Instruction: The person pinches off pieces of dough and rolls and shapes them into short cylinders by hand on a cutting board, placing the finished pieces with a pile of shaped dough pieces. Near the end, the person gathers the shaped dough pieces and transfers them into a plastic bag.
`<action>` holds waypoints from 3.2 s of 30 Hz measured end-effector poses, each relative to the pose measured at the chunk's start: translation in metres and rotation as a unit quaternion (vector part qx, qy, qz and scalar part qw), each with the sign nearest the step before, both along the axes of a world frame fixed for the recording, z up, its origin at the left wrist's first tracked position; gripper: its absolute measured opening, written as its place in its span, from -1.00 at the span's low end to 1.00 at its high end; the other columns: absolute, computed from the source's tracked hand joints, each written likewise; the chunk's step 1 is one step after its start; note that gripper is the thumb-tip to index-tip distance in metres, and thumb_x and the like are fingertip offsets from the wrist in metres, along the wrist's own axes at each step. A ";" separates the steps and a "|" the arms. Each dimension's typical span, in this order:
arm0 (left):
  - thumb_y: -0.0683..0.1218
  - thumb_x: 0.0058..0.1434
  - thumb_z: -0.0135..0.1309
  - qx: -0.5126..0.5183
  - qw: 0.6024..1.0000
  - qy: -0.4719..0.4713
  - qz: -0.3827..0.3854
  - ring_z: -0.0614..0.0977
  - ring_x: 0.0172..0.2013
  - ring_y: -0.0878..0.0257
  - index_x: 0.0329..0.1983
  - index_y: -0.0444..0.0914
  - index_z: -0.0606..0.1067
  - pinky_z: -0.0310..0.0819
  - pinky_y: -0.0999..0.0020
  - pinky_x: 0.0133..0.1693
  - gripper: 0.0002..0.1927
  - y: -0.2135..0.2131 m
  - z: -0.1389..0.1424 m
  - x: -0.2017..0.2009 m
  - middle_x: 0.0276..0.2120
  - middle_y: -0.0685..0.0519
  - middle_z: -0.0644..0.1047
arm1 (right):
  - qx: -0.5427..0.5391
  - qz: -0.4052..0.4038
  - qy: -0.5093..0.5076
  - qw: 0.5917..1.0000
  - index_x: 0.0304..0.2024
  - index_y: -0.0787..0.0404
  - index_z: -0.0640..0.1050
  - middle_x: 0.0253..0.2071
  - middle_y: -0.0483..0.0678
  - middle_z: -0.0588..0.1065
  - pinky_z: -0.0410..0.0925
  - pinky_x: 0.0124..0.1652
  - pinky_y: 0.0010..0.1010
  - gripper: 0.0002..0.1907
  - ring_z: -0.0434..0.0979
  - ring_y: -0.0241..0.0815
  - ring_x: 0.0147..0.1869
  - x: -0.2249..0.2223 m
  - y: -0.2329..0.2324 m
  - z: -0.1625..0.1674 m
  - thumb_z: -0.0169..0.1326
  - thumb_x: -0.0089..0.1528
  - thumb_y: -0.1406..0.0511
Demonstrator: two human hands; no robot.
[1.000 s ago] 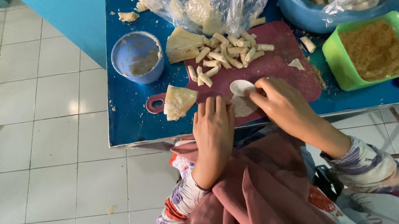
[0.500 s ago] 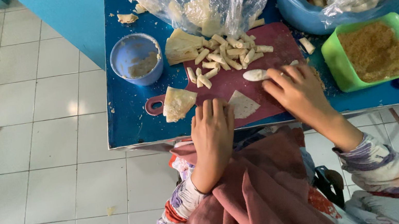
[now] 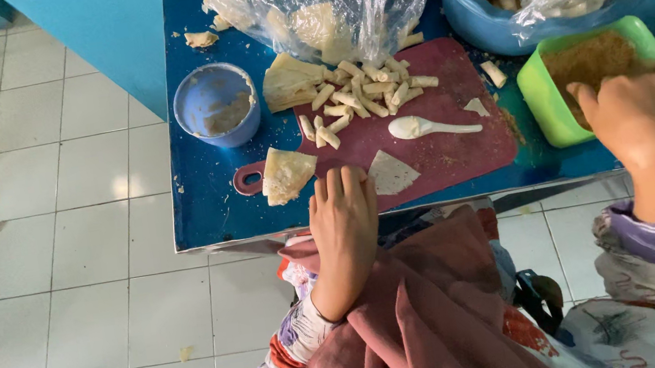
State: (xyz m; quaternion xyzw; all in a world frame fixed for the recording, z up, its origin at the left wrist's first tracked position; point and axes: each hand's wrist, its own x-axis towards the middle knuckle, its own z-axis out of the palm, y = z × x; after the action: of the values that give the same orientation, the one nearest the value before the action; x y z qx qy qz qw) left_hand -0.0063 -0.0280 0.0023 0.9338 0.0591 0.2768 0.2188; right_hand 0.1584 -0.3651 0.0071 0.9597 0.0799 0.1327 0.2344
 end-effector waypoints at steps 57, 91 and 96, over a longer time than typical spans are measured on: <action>0.04 0.19 0.21 -0.033 0.998 0.027 -0.045 0.53 -0.17 0.00 -0.06 -0.26 0.44 0.38 0.13 -0.18 -0.62 0.008 0.006 -0.003 -0.22 -0.03 0.51 | 0.437 0.399 0.087 0.801 -0.05 0.05 0.65 -0.17 -0.19 0.50 0.13 0.06 -0.13 -0.79 0.38 -0.07 0.06 -0.090 0.183 -0.006 0.21 0.25 0.28; -0.16 0.34 0.05 -0.092 0.994 0.012 -0.064 0.60 -0.18 -0.04 -0.02 -0.27 0.40 0.46 0.11 -0.19 -0.82 0.007 0.002 -0.001 -0.22 -0.07 0.53 | 0.457 0.385 0.085 0.798 -0.17 0.08 0.66 -0.07 -0.16 0.51 0.13 0.08 -0.10 -0.87 0.37 -0.01 0.10 -0.087 0.185 -0.008 0.23 0.24 0.25; -0.17 0.34 0.04 -0.097 0.992 -0.002 -0.074 0.60 -0.17 -0.03 0.01 -0.27 0.40 0.47 0.11 -0.18 -0.79 0.007 0.004 -0.002 -0.20 -0.06 0.53 | 0.464 0.385 0.093 0.792 -0.22 0.03 0.67 -0.09 -0.16 0.50 0.13 0.07 -0.11 -0.91 0.37 -0.01 0.08 -0.086 0.185 -0.007 0.23 0.21 0.25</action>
State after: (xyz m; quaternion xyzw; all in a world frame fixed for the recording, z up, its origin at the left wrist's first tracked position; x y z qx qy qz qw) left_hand -0.0078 -0.0209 0.0065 0.9093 0.0155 0.2548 0.3287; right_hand 0.0729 -0.1803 -0.0001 0.8508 0.3928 0.1433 -0.3183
